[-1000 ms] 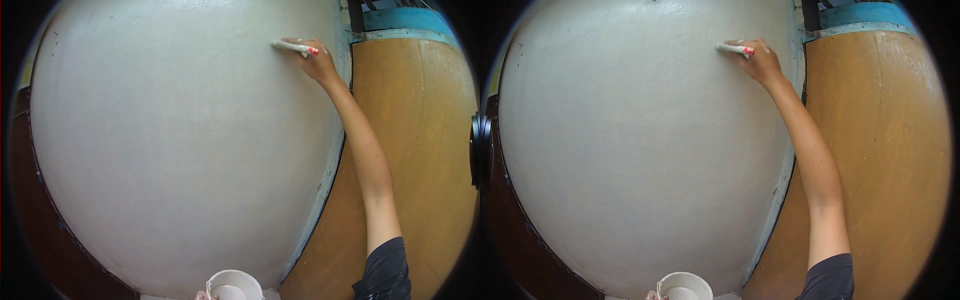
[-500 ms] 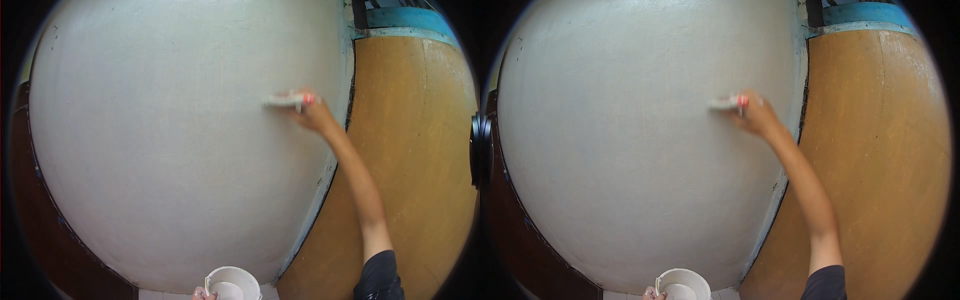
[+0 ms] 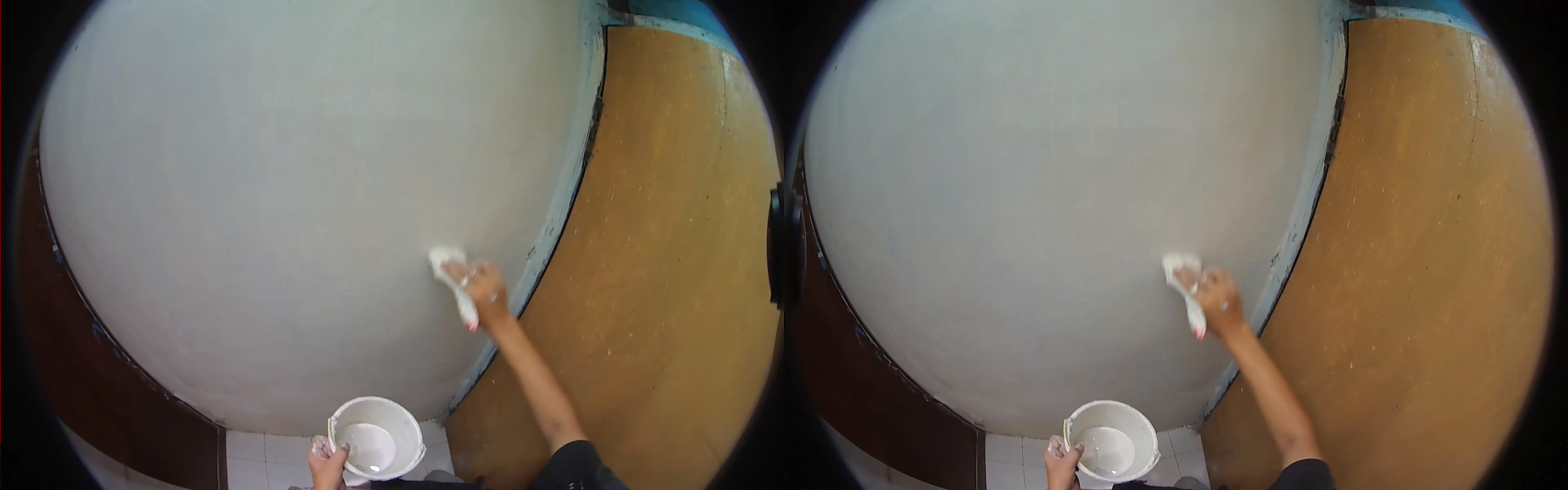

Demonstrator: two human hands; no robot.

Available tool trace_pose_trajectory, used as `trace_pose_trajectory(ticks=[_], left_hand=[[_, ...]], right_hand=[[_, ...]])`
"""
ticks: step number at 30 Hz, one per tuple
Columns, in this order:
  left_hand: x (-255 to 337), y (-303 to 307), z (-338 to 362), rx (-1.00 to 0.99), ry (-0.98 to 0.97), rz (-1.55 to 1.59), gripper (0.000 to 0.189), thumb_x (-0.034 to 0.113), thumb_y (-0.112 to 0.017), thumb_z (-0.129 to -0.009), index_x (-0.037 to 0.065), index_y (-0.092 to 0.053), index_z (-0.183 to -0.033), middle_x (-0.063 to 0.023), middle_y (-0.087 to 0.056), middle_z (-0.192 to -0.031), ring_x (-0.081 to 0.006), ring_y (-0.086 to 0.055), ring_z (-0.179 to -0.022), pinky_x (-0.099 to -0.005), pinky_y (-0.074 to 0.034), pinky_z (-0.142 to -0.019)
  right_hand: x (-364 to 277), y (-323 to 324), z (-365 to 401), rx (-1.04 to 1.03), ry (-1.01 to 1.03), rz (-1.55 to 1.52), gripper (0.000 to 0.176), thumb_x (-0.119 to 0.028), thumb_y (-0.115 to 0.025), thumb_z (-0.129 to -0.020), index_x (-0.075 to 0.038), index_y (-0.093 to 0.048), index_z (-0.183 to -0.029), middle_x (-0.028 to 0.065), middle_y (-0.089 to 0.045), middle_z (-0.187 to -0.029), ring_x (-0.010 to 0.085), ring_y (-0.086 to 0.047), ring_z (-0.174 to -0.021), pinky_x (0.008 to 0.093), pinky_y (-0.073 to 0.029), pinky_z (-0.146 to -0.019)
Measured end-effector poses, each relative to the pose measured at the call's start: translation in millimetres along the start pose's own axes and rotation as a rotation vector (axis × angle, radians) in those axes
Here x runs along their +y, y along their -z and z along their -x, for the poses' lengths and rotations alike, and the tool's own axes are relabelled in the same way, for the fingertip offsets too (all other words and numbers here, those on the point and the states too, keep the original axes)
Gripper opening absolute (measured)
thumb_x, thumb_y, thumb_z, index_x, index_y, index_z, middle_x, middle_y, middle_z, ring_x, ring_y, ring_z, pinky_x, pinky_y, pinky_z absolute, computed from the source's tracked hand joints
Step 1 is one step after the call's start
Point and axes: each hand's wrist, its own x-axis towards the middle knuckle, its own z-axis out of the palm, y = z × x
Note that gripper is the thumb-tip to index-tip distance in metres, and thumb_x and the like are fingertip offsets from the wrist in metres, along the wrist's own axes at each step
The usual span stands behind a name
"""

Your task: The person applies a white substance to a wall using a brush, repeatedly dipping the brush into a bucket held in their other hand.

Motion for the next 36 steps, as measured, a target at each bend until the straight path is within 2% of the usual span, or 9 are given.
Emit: trace_pose_trajectory(ticks=[2,5,7,10,14,20,24,31,36], left_hand=[[67.4,-19.6,18.2,0.006,0.074,0.165,0.017,-0.007,-0.063,-0.080,0.003,-0.054,-0.091,-0.0040,-0.061,-0.086,-0.0111,-0.060,-0.076,-0.0261,-0.049,-0.071],[68.0,-17.1,21.3,0.007,0.079,0.210,0.019,-0.007,-0.063,-0.080,0.001,-0.056,-0.096,-0.0052,-0.063,-0.090,-0.0124,-0.061,-0.079,-0.0269,-0.050,-0.074],[64.9,-17.4,18.8,0.004,0.063,0.239,0.023,-0.007,-0.063,-0.079,0.000,-0.058,-0.100,-0.0064,-0.065,-0.093,-0.0133,-0.062,-0.081,-0.0275,-0.051,-0.076],[58.4,-11.6,20.6,0.029,0.099,0.204,0.024,-0.007,-0.063,-0.079,-0.001,-0.057,-0.101,-0.0072,-0.065,-0.095,-0.0141,-0.063,-0.083,-0.0283,-0.051,-0.078],[45.7,-8.9,23.5,0.060,0.120,0.221,0.020,-0.008,-0.064,-0.080,0.000,-0.056,-0.096,-0.0062,-0.063,-0.089,-0.0115,-0.060,-0.077,-0.0263,-0.050,-0.072],[36.9,-4.6,26.8,0.103,0.202,0.218,0.020,-0.010,-0.064,-0.081,0.000,-0.056,-0.096,-0.0046,-0.062,-0.088,-0.0098,-0.058,-0.076,-0.0253,-0.049,-0.071],[37.3,2.8,30.5,0.110,0.213,0.126,0.023,-0.008,-0.065,-0.080,-0.001,-0.057,-0.101,-0.0087,-0.065,-0.094,-0.0137,-0.063,-0.082,-0.0280,-0.051,-0.077],[32.2,3.0,36.4,0.166,0.208,0.066,0.023,-0.009,-0.066,-0.080,0.000,-0.057,-0.099,-0.0057,-0.063,-0.091,-0.0117,-0.060,-0.081,-0.0259,-0.049,-0.077],[25.6,-0.1,53.8,0.217,0.201,0.148,0.026,-0.010,-0.065,-0.080,0.001,-0.056,-0.101,-0.0061,-0.064,-0.096,-0.0118,-0.061,-0.085,-0.0263,-0.049,-0.080]], right_hand=[[-15.8,-22.1,45.2,-0.108,-0.033,-0.115,0.058,-0.004,-0.068,-0.072,-0.021,-0.067,-0.127,-0.0001,-0.070,-0.116,0.0248,-0.061,-0.093,0.0385,-0.050,-0.086],[-21.4,-18.0,59.5,-0.252,-0.064,-0.284,0.055,-0.001,-0.066,-0.074,-0.020,-0.067,-0.125,-0.0008,-0.070,-0.117,0.0244,-0.061,-0.095,0.0384,-0.048,-0.088],[11.8,-23.5,31.5,-0.228,-0.014,-0.176,0.052,0.001,-0.064,-0.074,-0.019,-0.069,-0.122,0.0005,-0.071,-0.117,0.0263,-0.061,-0.094,0.0379,-0.048,-0.088],[43.2,22.4,-48.9,0.054,-0.051,-0.131,0.053,0.000,-0.065,-0.075,-0.019,-0.069,-0.124,0.0015,-0.071,-0.118,0.0286,-0.061,-0.093,0.0374,-0.050,-0.086],[29.1,33.2,-65.4,0.152,-0.149,-0.060,0.055,-0.001,-0.065,-0.076,-0.020,-0.068,-0.127,0.0009,-0.070,-0.119,0.0294,-0.060,-0.091,0.0377,-0.052,-0.084],[-59.8,-77.2,127.2,-0.182,-0.084,-0.163,0.060,-0.008,-0.067,-0.077,-0.021,-0.062,-0.135,0.0002,-0.069,-0.120,0.0235,-0.061,-0.093,0.0379,-0.048,-0.085],[-64.8,-90.2,156.7,-0.334,-0.098,-0.287,0.058,-0.008,-0.067,-0.077,-0.021,-0.063,-0.134,0.0006,-0.069,-0.116,0.0242,-0.061,-0.095,0.0385,-0.048,-0.085],[-6.5,-30.7,10.5,0.157,-0.163,-0.088,0.054,-0.009,-0.071,-0.077,-0.022,-0.068,-0.129,-0.0040,-0.068,-0.118,0.0216,-0.058,-0.092,0.0345,-0.047,-0.086],[-62.7,-92.6,115.3,0.001,-0.158,-0.067,0.052,-0.007,-0.066,-0.082,-0.020,-0.065,-0.132,-0.0018,-0.065,-0.123,0.0200,-0.057,-0.096,0.0368,-0.045,-0.087]])
